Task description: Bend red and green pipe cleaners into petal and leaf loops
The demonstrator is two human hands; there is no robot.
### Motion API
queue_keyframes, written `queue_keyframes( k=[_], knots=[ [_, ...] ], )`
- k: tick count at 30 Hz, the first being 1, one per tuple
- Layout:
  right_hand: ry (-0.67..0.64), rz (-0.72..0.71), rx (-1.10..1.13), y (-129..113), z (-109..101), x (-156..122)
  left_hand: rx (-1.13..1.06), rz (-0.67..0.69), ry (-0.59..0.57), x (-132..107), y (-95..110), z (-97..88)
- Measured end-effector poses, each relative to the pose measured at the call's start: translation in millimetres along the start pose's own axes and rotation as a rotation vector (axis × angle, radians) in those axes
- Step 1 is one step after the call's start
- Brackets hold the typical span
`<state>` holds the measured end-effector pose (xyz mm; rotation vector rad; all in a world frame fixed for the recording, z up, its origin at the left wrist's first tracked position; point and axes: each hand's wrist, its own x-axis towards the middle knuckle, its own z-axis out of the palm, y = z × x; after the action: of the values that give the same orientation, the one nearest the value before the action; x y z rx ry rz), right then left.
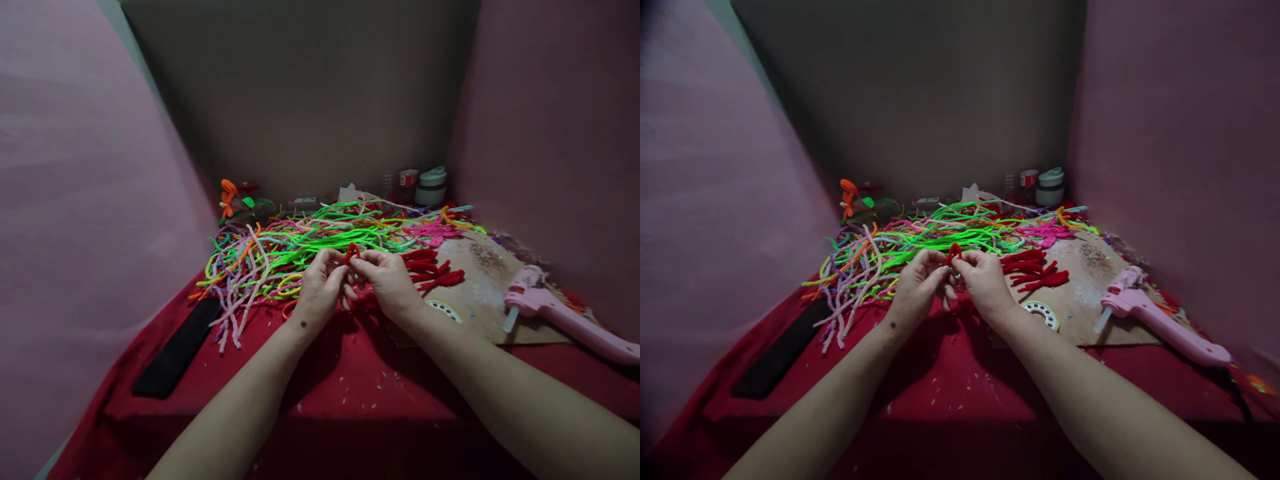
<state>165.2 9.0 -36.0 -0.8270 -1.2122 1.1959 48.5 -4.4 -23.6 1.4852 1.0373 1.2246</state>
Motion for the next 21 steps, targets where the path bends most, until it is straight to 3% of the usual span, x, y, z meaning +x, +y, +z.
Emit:
queue_keyframes(
  k=[8,13,17,21],
  knots=[
    [-0.065,0.095,0.111,-1,-4,3,-0.032,-0.093,-0.039,2,2,-2.9],
    [0.019,0.111,0.185,-7,-5,7,-0.01,-0.113,-0.064,3,2,-3.5],
    [-0.087,0.121,0.215,-6,-8,9,-0.035,-0.166,-0.146,1,4,-5.1],
    [-0.044,0.137,0.212,-6,-9,9,-0.156,-0.203,-0.249,2,3,-12.8]
  ],
)
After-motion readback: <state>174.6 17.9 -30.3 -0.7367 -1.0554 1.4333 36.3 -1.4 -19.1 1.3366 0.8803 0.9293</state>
